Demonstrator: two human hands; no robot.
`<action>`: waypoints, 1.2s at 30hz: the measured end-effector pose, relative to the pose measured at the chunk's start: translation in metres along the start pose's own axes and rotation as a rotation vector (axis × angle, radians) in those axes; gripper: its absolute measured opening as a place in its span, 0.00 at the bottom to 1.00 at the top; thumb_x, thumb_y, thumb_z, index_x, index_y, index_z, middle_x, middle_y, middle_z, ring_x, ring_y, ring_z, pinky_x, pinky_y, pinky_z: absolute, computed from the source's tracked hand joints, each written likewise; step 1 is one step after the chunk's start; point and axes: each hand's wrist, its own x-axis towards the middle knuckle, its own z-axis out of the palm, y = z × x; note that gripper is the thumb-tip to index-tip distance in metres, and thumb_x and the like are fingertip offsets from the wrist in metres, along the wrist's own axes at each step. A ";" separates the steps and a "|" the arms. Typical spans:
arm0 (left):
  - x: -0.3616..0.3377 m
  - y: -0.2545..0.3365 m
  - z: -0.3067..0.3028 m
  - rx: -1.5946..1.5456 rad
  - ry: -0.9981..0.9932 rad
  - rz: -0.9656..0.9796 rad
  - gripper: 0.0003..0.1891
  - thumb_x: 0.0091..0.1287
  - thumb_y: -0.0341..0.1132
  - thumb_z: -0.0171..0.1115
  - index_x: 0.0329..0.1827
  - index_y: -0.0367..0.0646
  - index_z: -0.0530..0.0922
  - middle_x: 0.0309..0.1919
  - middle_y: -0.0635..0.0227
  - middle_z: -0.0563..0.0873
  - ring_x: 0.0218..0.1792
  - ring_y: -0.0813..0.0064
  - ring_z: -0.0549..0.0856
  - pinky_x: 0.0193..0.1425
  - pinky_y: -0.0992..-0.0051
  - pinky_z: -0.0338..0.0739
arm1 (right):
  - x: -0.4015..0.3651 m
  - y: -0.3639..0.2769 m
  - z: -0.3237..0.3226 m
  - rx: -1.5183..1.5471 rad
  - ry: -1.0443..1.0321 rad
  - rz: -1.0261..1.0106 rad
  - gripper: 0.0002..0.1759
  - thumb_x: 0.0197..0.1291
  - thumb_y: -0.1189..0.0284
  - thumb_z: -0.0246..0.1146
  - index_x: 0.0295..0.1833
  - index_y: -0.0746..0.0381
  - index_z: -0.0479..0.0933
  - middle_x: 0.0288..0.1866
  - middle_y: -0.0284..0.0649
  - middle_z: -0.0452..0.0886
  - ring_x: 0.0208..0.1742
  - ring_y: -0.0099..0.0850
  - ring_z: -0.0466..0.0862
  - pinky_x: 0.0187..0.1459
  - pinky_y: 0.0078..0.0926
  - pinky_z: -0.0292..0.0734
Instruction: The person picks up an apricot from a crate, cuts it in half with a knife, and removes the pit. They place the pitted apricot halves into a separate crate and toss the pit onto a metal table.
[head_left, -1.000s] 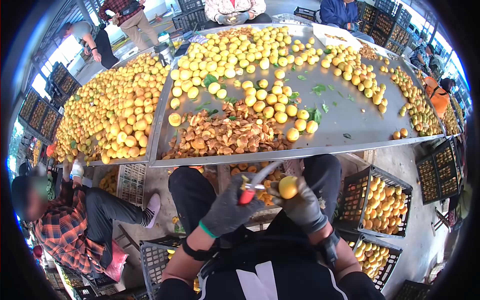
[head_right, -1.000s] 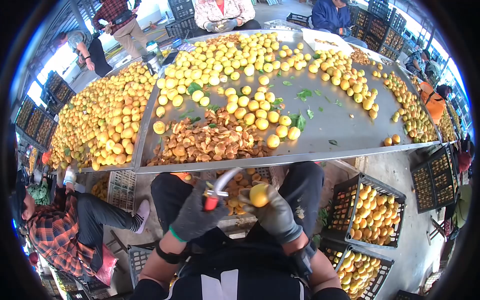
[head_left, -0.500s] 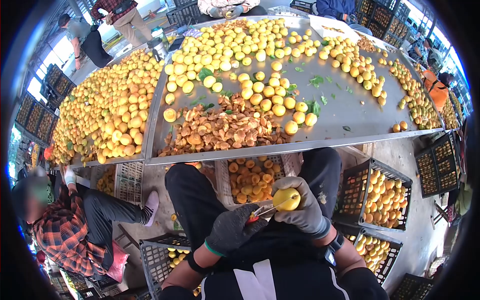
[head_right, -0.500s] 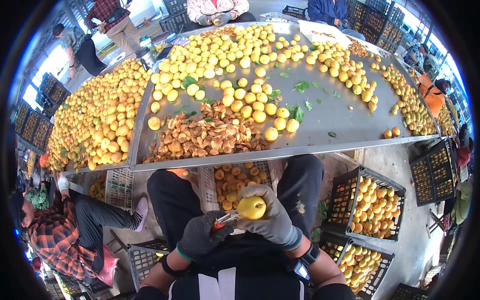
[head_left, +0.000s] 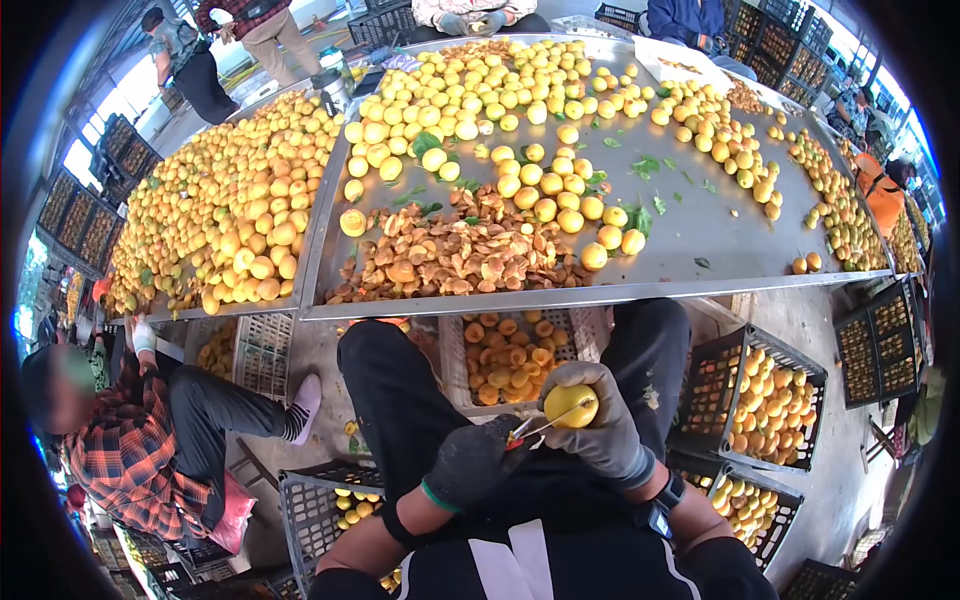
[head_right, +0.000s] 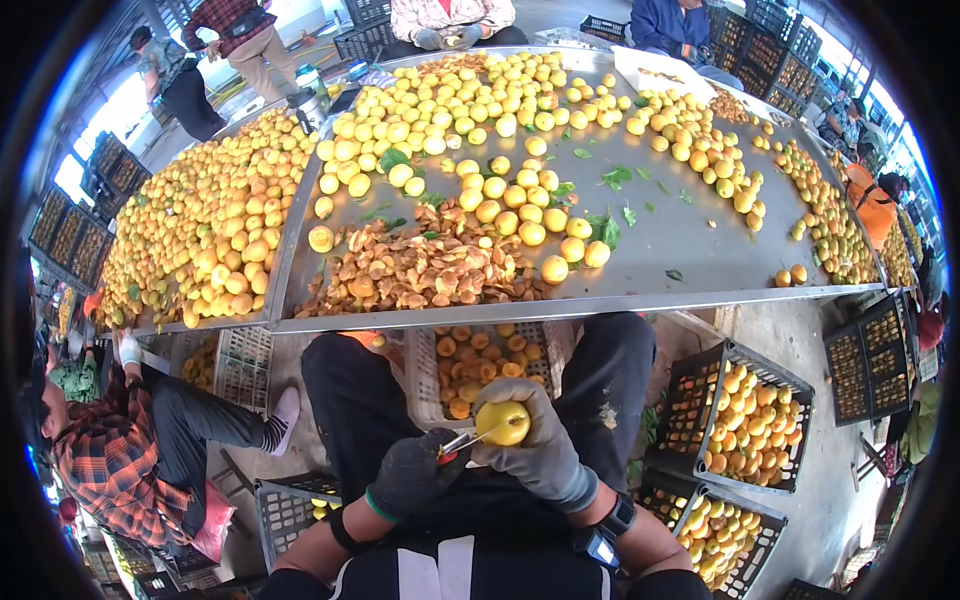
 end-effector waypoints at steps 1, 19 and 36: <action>-0.001 -0.003 0.003 0.001 0.005 -0.002 0.13 0.58 0.39 0.66 0.41 0.42 0.79 0.23 0.55 0.81 0.24 0.53 0.82 0.26 0.62 0.75 | 0.001 0.000 0.002 -0.001 -0.006 0.000 0.32 0.47 0.85 0.70 0.56 0.57 0.64 0.48 0.36 0.70 0.44 0.22 0.74 0.46 0.18 0.73; 0.021 -0.027 0.022 -0.037 -0.007 0.013 0.19 0.60 0.38 0.63 0.52 0.39 0.76 0.27 0.49 0.82 0.30 0.51 0.83 0.33 0.57 0.76 | 0.013 0.014 0.000 -0.022 0.124 0.027 0.33 0.45 0.83 0.72 0.56 0.60 0.64 0.50 0.36 0.72 0.49 0.24 0.75 0.51 0.21 0.74; 0.038 -0.014 0.034 -0.141 0.060 -0.006 0.23 0.64 0.43 0.60 0.53 0.32 0.73 0.29 0.43 0.81 0.34 0.49 0.83 0.36 0.57 0.76 | 0.018 0.025 -0.012 -0.143 0.190 -0.072 0.25 0.65 0.67 0.59 0.64 0.65 0.64 0.57 0.40 0.75 0.55 0.29 0.76 0.60 0.27 0.69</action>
